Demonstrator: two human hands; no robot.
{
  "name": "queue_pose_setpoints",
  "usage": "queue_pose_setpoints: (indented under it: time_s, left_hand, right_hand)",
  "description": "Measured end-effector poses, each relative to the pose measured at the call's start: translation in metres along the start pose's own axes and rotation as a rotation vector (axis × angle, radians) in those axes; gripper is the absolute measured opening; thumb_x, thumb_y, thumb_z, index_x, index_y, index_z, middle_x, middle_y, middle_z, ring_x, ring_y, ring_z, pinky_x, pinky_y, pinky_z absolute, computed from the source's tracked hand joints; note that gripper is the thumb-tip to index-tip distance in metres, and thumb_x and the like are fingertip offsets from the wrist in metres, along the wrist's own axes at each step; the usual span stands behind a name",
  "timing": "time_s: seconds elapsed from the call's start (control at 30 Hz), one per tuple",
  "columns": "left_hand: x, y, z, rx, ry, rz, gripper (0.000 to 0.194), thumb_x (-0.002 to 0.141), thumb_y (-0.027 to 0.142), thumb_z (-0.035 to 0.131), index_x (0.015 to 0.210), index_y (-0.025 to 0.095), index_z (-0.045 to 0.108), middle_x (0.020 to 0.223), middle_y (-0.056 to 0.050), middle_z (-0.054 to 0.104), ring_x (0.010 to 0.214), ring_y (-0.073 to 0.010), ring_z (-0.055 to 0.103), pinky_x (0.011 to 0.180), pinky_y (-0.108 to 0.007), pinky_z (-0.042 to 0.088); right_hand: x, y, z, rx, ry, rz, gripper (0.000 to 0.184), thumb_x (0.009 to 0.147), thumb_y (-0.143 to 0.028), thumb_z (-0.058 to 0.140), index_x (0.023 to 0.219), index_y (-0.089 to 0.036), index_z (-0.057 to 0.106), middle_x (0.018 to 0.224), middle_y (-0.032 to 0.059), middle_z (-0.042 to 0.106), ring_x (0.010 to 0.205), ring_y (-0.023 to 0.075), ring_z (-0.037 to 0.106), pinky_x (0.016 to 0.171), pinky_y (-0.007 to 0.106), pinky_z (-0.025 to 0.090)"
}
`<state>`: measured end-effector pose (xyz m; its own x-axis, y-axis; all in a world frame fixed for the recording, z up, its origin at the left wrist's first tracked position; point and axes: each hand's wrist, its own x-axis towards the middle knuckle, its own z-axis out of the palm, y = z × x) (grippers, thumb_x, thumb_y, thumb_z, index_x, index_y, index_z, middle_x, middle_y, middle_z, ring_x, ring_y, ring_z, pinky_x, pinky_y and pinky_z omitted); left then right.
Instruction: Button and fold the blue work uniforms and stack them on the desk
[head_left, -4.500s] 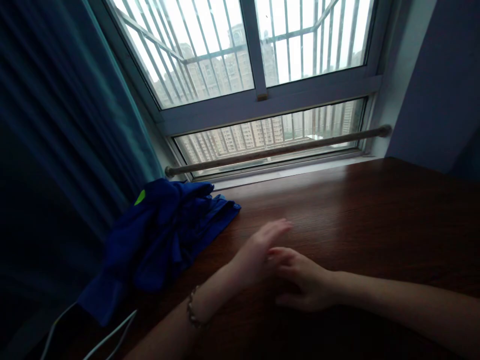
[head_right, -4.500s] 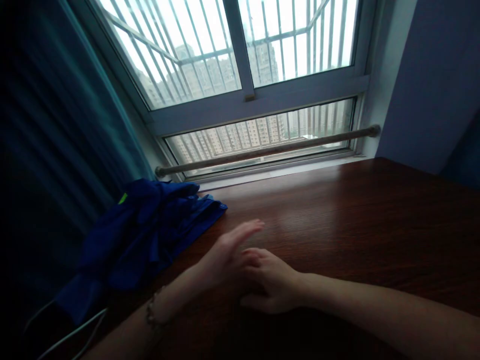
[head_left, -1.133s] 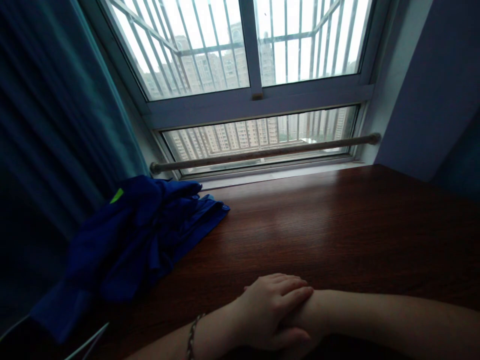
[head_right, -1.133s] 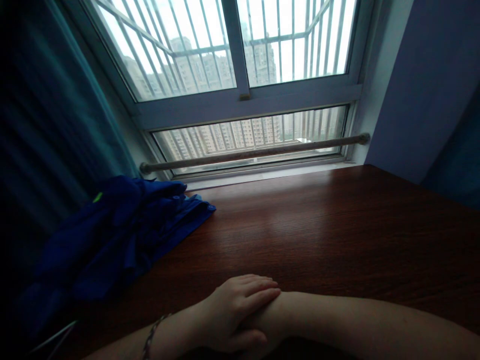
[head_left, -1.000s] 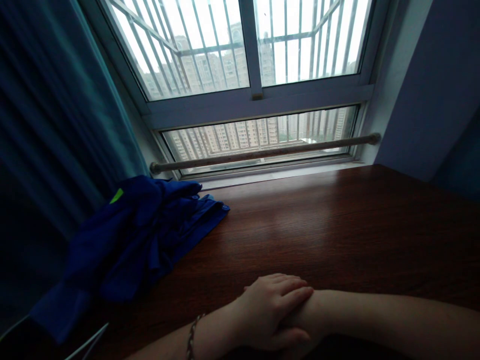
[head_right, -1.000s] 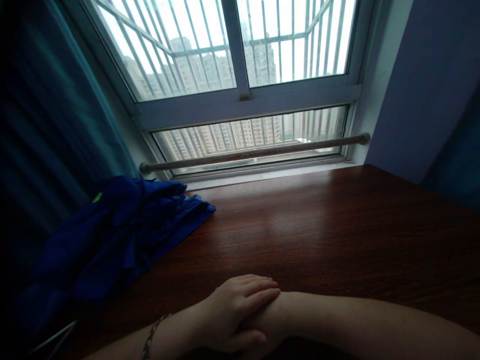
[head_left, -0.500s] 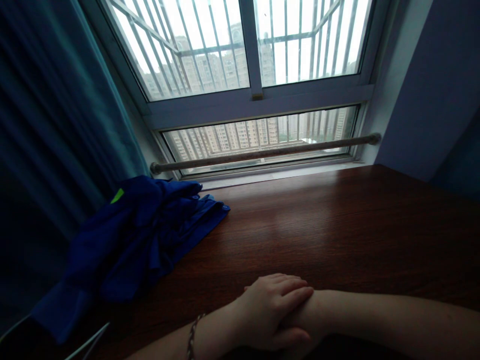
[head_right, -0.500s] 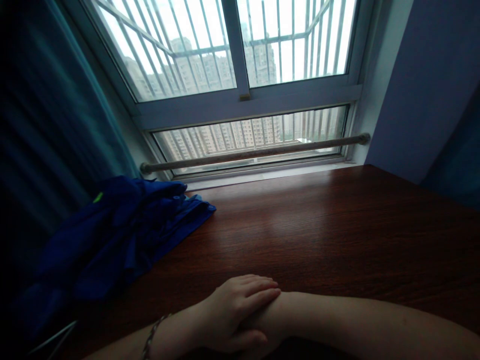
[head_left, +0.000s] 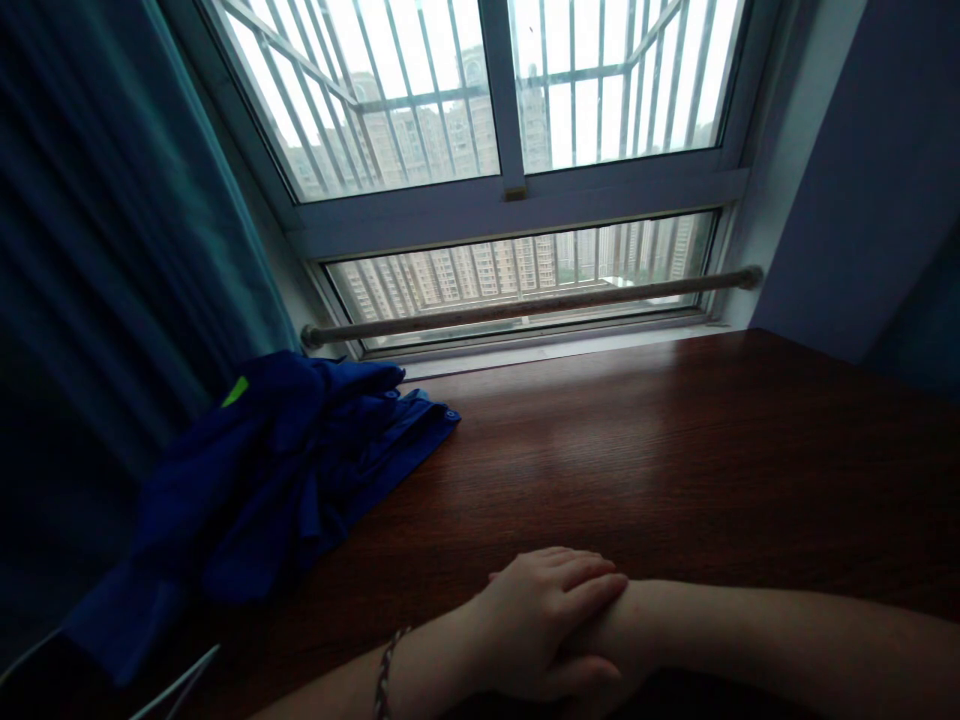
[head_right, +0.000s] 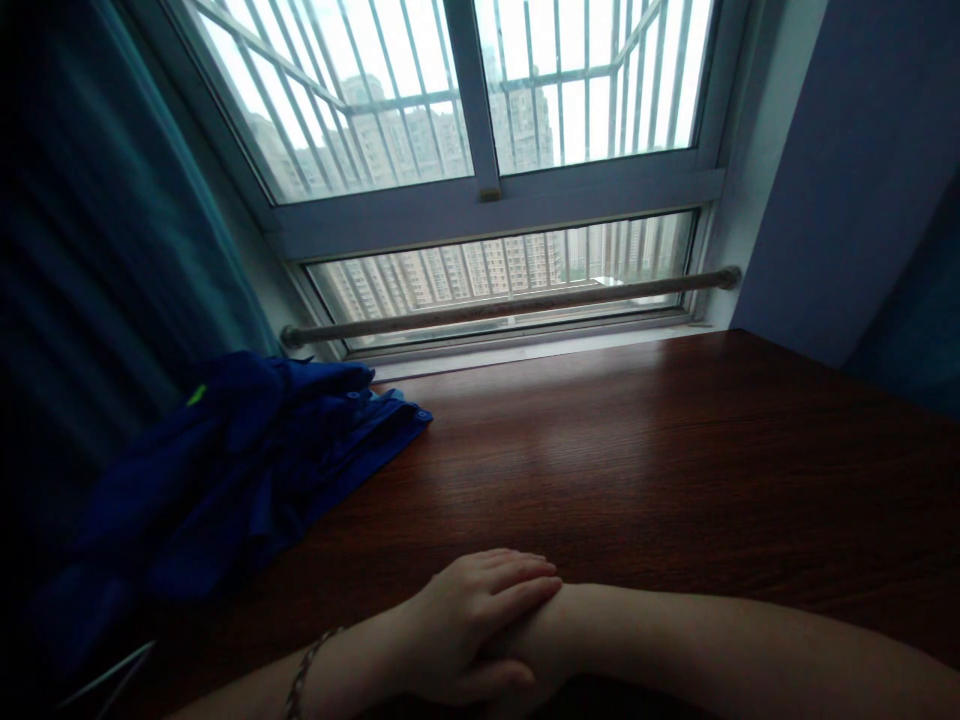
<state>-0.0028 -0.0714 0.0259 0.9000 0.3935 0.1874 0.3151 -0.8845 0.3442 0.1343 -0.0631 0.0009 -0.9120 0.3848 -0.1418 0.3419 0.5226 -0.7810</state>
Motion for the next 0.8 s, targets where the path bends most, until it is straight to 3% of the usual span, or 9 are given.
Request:
queue_pose_setpoints:
  time_s: [0.13,0.27,0.43,0.8]
  left_hand:
    - [0.000,0.000,0.000,-0.004,-0.018,-0.008,0.059,0.078,0.049,0.042,0.126,0.016,0.032,0.120,-0.011,0.049,0.108,-0.0235,0.047,0.092,-0.037,0.039]
    - [0.000,0.001,-0.001,-0.005,-0.017,-0.010,0.059,0.078,0.049,0.042,0.126,0.016,0.032,0.120,-0.011,0.049,0.108,-0.0237,0.047,0.092,-0.038,0.039]
    - [0.000,0.001,-0.001,0.002,-0.010,-0.006,0.059,0.078,0.050,0.041,0.126,0.016,0.032,0.120,-0.011,0.049,0.107,-0.0239,0.048,0.091,-0.038,0.039]
    - [0.001,0.001,-0.002,-0.010,-0.009,-0.002,0.059,0.079,0.050,0.040,0.126,0.016,0.032,0.120,-0.012,0.049,0.107,-0.0246,0.048,0.090,-0.039,0.040]
  right_hand:
    - [0.000,0.000,0.002,-0.005,0.008,0.004,0.037,0.081,-0.035,0.051,0.113,-0.015,0.049,0.117,0.0078,0.048,0.104,0.0227,0.048,0.087,0.043,0.039]
    - [0.001,0.002,0.002,-0.009,0.030,0.018,0.051,0.070,-0.042,0.059,0.113,-0.015,0.053,0.118,0.0046,0.051,0.115,0.0280,0.038,0.096,0.037,0.034]
    - [0.002,0.004,0.002,-0.010,0.032,0.015,0.059,0.062,-0.042,0.064,0.114,-0.016,0.054,0.119,0.0031,0.051,0.117,0.0279,0.038,0.095,0.036,0.036]
    - [0.004,0.013,0.005,-0.016,0.045,0.026,0.056,0.061,-0.042,0.065,0.111,-0.019,0.056,0.118,0.0013,0.052,0.120,0.0283,0.034,0.100,0.038,0.031]
